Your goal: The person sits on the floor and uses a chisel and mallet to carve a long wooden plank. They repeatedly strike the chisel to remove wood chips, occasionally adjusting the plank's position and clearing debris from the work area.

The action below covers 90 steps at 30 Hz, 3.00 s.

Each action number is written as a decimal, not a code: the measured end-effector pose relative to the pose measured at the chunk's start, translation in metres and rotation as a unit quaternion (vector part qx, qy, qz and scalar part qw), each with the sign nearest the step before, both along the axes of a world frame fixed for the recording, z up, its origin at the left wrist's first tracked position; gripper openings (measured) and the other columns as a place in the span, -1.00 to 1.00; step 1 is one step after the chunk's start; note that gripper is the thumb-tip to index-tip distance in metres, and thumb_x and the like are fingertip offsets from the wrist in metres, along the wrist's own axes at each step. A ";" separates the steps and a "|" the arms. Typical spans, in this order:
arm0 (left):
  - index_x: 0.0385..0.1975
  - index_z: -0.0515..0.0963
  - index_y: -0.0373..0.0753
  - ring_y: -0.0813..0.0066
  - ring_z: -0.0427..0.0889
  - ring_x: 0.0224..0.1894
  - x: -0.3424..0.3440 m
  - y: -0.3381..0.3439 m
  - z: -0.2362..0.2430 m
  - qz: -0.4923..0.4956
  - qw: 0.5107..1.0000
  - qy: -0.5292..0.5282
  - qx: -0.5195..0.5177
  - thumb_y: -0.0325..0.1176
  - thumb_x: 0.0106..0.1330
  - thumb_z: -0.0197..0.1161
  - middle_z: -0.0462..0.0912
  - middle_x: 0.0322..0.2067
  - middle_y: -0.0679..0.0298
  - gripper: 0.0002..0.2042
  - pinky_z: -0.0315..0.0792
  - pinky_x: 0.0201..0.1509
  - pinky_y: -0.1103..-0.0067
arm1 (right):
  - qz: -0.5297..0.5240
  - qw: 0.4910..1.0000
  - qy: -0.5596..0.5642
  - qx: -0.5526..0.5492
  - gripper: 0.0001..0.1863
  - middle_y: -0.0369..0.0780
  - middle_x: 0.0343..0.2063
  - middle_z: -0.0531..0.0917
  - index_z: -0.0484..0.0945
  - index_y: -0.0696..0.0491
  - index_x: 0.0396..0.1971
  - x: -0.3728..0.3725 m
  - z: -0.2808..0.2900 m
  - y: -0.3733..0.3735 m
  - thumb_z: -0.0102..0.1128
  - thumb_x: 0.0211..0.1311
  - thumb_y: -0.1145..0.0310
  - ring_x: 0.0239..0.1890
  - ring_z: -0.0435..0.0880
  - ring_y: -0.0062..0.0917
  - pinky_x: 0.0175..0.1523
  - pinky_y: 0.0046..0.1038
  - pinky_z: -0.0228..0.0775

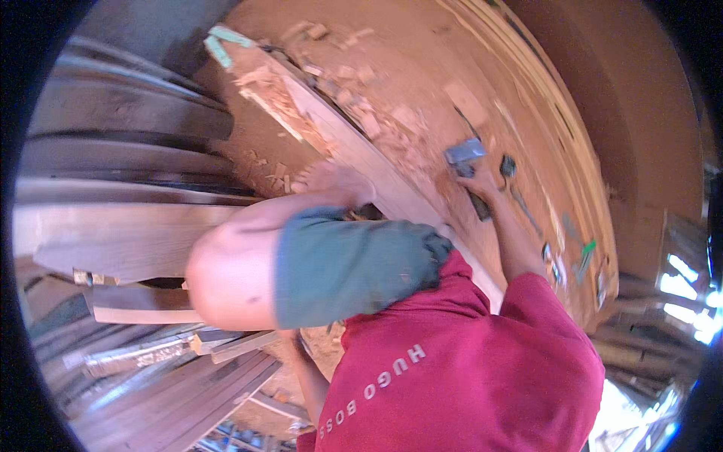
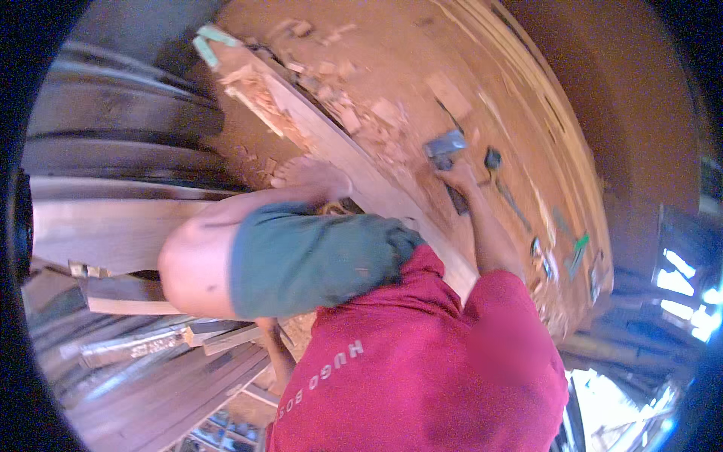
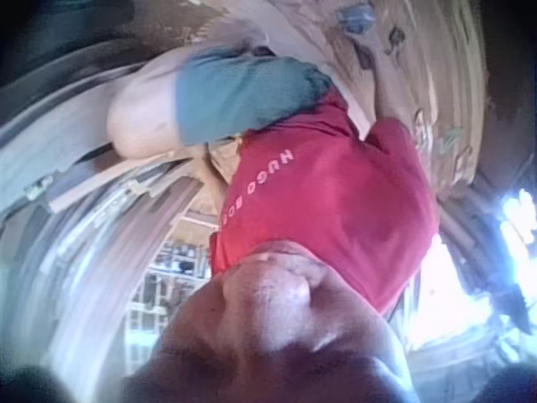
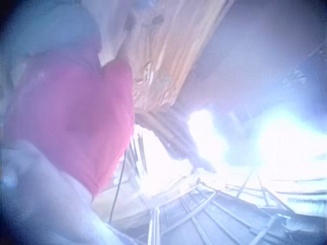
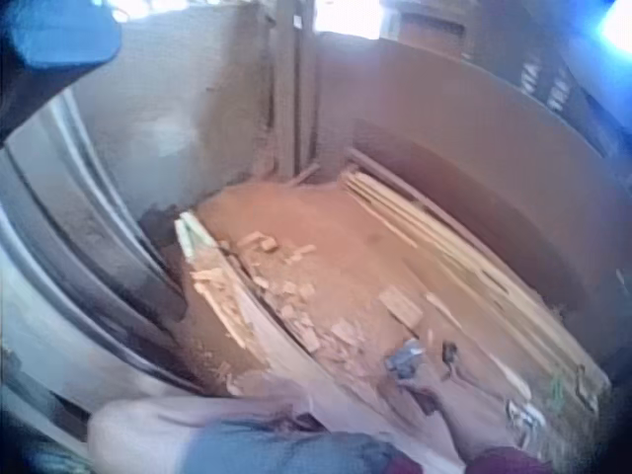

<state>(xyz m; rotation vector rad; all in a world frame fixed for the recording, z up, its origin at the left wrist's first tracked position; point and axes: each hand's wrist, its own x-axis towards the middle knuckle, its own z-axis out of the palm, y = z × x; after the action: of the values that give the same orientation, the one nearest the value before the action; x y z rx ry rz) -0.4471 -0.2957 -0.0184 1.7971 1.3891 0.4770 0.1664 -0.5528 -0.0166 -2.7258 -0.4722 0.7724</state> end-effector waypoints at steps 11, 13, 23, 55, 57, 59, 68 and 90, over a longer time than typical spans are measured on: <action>-0.29 0.54 -0.40 0.37 0.61 -0.27 0.014 0.051 0.138 0.001 0.972 0.225 -0.065 -0.50 0.11 0.32 0.66 -0.32 0.10 -0.81 0.46 -0.15 0.49 | -0.109 0.977 -0.175 -0.055 -0.54 0.03 0.00 0.50 0.52 0.04 0.02 -0.098 -0.008 -0.074 0.30 0.15 0.16 0.05 0.46 -0.06 0.16 -0.16 0.32; -0.25 0.55 -0.39 0.31 0.63 -0.22 0.071 0.049 0.144 -0.117 0.965 0.235 0.009 -0.46 0.08 0.35 0.65 -0.26 0.07 -0.75 0.49 -0.12 0.45 | -0.095 0.972 -0.197 0.090 -0.50 0.02 0.00 0.51 0.50 0.10 0.02 -0.140 0.005 -0.105 0.32 0.14 0.15 0.05 0.46 -0.05 0.14 -0.15 0.31; 0.35 0.17 0.14 0.11 0.01 0.44 0.360 -0.101 0.050 -0.698 0.660 0.206 0.188 -0.21 -0.14 0.51 0.03 0.42 0.42 -0.06 0.43 0.26 0.39 | -0.159 0.938 0.058 -0.303 0.36 -0.09 0.45 -0.14 -0.17 0.04 0.43 -0.321 0.079 -0.335 0.54 -0.34 -0.10 0.50 -0.26 -0.19 0.41 0.23 -0.36; -0.13 0.63 -0.05 0.15 0.65 -0.09 0.473 -0.212 0.053 -0.738 0.625 0.220 0.125 0.07 -0.17 0.45 0.68 -0.15 0.19 -0.44 0.56 -0.11 0.26 | -0.016 0.988 0.011 -0.151 0.21 0.10 0.16 0.37 0.05 0.18 0.32 -0.259 0.056 -0.514 0.59 -0.36 0.05 0.24 0.30 -0.03 0.32 -0.11 0.15; -0.08 0.60 0.00 0.16 0.59 0.02 0.450 -0.205 0.054 -0.708 0.681 0.054 0.177 0.14 -0.09 0.41 0.63 -0.01 0.22 -0.44 0.55 -0.04 0.28 | -0.014 0.982 0.038 -0.184 0.21 0.08 0.12 0.40 0.07 0.18 0.30 -0.246 0.063 -0.502 0.63 -0.41 0.13 0.21 0.33 -0.03 0.28 -0.12 0.19; -0.07 0.58 0.02 0.17 0.54 0.09 0.449 -0.203 0.066 -0.711 0.674 0.071 0.186 0.19 -0.07 0.38 0.59 0.04 0.25 -0.43 0.53 0.01 0.30 | -0.022 0.990 0.079 -0.116 0.30 0.09 0.18 0.34 -0.06 0.22 0.33 -0.241 0.038 -0.525 0.66 -0.44 0.21 0.25 0.31 -0.06 0.33 -0.16 0.14; -0.15 0.53 -0.01 0.24 0.58 -0.03 0.395 -0.200 0.043 -0.616 0.742 -0.002 0.265 0.16 -0.02 0.34 0.62 -0.20 0.29 -0.49 0.54 -0.10 0.32 | 0.067 0.978 0.195 -0.014 0.42 -0.02 0.21 0.31 -0.08 0.17 0.37 -0.220 -0.007 -0.561 0.73 -0.55 0.14 0.29 0.24 -0.25 0.35 -0.25 0.14; -0.14 0.53 -0.04 0.24 0.58 0.00 0.403 -0.204 0.032 -0.603 0.761 0.027 0.238 0.13 -0.01 0.35 0.63 -0.16 0.28 -0.49 0.50 0.01 0.37 | -0.011 0.981 0.189 -0.029 0.27 -0.03 0.19 0.35 0.12 0.21 0.25 -0.213 -0.009 -0.561 0.75 -0.61 0.26 0.15 0.44 -0.24 0.15 -0.28 0.46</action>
<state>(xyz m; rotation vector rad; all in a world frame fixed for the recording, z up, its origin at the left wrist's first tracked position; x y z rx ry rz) -0.0436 -0.4997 0.0132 2.6678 -0.1239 0.0383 -0.0468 -1.1135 -0.0260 -2.5401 -0.3367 1.2805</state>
